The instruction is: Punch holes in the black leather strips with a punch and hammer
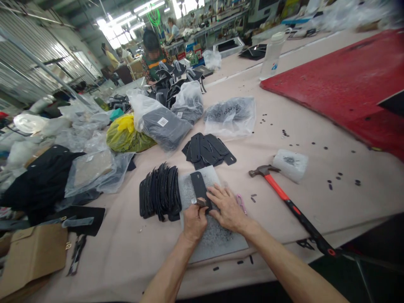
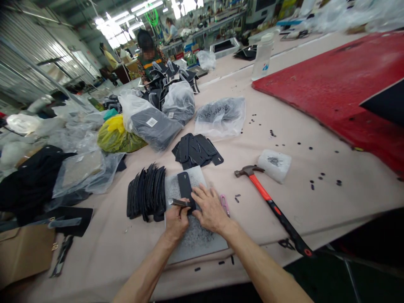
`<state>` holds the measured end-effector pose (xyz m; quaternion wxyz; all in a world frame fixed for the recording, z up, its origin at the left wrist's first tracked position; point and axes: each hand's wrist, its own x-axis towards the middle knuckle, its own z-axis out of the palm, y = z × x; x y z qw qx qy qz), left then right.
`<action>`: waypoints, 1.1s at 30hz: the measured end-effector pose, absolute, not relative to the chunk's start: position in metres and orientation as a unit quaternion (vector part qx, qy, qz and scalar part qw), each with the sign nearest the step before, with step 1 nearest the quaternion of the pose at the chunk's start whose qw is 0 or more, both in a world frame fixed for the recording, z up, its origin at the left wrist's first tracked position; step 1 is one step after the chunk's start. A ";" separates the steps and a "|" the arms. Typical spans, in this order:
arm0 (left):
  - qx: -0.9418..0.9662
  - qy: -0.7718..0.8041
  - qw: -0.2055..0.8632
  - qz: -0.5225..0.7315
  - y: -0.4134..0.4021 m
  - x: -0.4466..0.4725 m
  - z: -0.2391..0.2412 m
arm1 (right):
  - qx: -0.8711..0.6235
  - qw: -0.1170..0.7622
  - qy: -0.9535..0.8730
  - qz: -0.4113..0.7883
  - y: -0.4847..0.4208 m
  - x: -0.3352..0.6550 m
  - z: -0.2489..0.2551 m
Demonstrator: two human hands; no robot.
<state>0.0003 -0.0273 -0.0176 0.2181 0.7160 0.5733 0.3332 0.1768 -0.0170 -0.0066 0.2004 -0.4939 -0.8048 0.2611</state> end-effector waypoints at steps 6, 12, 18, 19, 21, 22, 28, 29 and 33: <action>0.715 0.579 0.221 0.324 -0.028 0.001 -0.020 | -0.584 0.237 -0.758 0.169 -0.034 0.218 0.002; 0.721 0.580 0.223 0.306 -0.028 0.002 -0.020 | -0.768 0.094 -0.633 0.005 -0.064 0.317 -0.008; 0.719 0.585 0.227 0.299 -0.029 0.003 -0.016 | -0.787 0.166 -0.468 0.367 -0.061 0.341 -0.005; 0.719 0.585 0.226 0.299 -0.030 0.003 -0.014 | -0.760 0.197 -0.438 0.438 -0.061 0.334 -0.001; 0.720 0.585 0.222 0.301 -0.030 0.003 -0.012 | -0.706 0.255 -0.367 0.550 -0.062 0.317 0.011; 0.720 0.584 0.220 0.303 -0.030 0.003 -0.011 | -0.687 0.278 -0.326 0.587 -0.063 0.307 0.018; 0.721 0.577 0.219 0.315 -0.030 0.004 -0.006 | -0.685 0.339 -0.418 0.492 -0.075 0.264 0.099; 0.721 0.576 0.219 0.316 -0.030 0.004 -0.006 | -0.682 0.343 -0.485 0.426 -0.077 0.260 0.115; 0.720 0.578 0.210 0.323 -0.030 0.003 -0.009 | -0.620 0.310 -0.697 0.185 -0.082 0.247 0.151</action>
